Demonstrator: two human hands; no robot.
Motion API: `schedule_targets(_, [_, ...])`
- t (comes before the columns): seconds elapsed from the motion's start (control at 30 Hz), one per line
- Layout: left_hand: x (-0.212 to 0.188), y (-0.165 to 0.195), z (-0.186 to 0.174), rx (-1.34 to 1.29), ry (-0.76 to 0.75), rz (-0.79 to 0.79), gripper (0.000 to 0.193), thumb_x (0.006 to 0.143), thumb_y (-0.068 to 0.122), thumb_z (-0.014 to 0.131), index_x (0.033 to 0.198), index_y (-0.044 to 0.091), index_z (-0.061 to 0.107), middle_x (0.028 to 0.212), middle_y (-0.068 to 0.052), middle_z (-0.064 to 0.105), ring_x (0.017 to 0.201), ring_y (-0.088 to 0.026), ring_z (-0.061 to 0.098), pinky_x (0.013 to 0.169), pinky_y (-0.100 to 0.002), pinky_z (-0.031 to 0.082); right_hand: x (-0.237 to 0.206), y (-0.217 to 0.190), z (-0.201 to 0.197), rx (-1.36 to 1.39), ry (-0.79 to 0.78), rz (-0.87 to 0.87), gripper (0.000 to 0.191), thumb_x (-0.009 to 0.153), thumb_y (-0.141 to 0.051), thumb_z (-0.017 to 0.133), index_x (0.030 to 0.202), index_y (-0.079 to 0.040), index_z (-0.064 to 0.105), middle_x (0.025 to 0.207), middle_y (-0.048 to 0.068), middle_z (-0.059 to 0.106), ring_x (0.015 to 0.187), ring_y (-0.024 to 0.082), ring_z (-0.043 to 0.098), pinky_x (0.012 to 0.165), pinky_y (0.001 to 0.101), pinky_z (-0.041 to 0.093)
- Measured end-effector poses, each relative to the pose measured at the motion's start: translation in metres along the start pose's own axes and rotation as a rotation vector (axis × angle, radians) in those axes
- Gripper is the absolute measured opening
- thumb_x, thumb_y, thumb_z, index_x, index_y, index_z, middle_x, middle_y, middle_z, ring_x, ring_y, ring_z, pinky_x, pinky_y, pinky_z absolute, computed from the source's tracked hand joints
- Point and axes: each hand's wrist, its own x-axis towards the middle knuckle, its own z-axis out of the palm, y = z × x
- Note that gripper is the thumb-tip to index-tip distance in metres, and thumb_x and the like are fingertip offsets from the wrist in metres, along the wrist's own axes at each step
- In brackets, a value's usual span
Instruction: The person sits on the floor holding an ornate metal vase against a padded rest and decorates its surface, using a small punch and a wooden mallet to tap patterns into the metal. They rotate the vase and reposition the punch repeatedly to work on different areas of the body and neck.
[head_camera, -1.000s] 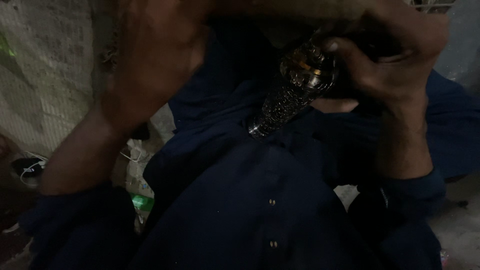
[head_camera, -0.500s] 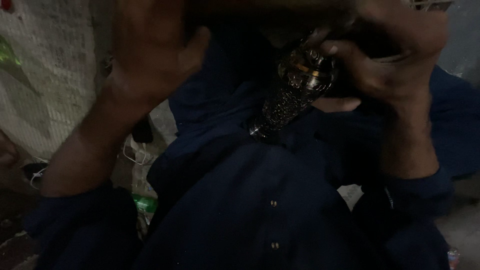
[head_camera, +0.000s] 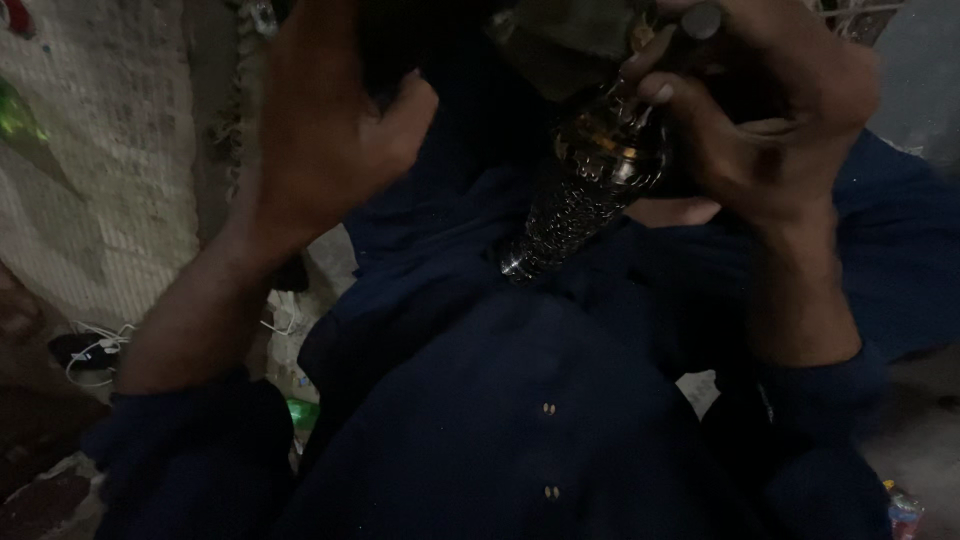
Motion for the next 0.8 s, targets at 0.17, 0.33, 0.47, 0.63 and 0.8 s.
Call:
schedule_targets(0.17, [-0.009, -0.008, 0.0, 0.357, 0.118, 0.232, 0.066, 0.094, -0.007, 0.076, 0.15, 0.015, 0.05, 0.129, -0.012, 0.056, 0.121, -0.029, 0.059, 0.096, -0.045, 0.054, 0.004, -0.007, 0.0, -0.04, -0.067, 0.034, 0.03, 0.106, 0.001, 0.084, 0.13, 0.0, 0.067, 0.102, 0.015, 0.074, 0.091, 0.023, 0.077, 0.073, 0.028, 0.061])
schedule_targets(0.33, [-0.027, -0.008, 0.009, 0.212, 0.113, 0.146, 0.072, 0.094, -0.01, 0.068, 0.156, 0.016, 0.041, 0.138, -0.015, 0.052, 0.128, -0.029, 0.057, 0.106, -0.041, 0.054, -0.007, -0.003, -0.002, -0.012, -0.07, 0.081, 0.026, 0.11, 0.0, 0.08, 0.132, -0.002, 0.067, 0.103, 0.013, 0.074, 0.093, 0.022, 0.077, 0.075, 0.0273, 0.061])
schedule_targets(0.47, [-0.029, -0.012, 0.012, 0.192, -0.102, -0.218, 0.08, 0.093, -0.001, 0.067, 0.164, 0.02, 0.038, 0.114, -0.015, 0.061, 0.101, -0.031, 0.063, 0.089, -0.044, 0.054, -0.028, 0.004, -0.004, 0.154, 0.163, 0.278, 0.008, 0.123, -0.006, 0.062, 0.131, -0.005, 0.062, 0.113, 0.014, 0.069, 0.102, 0.023, 0.073, 0.084, 0.0309, 0.061])
schedule_targets(0.63, [-0.017, -0.019, 0.029, -0.199, -0.388, -0.465, 0.083, 0.095, 0.009, 0.066, 0.165, 0.015, 0.022, 0.118, -0.015, 0.068, 0.097, -0.026, 0.072, 0.084, -0.04, 0.059, -0.048, 0.006, -0.02, 0.324, 0.261, 0.397, 0.012, 0.128, -0.013, 0.054, 0.138, -0.007, 0.051, 0.123, 0.013, 0.066, 0.111, 0.021, 0.07, 0.095, 0.0344, 0.063])
schedule_targets(0.8, [0.012, -0.032, 0.033, -0.104, 0.097, 0.257, 0.048, 0.106, 0.019, 0.074, 0.141, 0.011, 0.041, 0.113, -0.018, 0.065, 0.104, -0.031, 0.067, 0.09, -0.042, 0.056, -0.051, -0.014, -0.027, 0.264, 0.248, 0.447, 0.029, 0.125, -0.012, 0.061, 0.148, -0.008, 0.044, 0.118, 0.016, 0.067, 0.106, 0.024, 0.071, 0.092, 0.0387, 0.065])
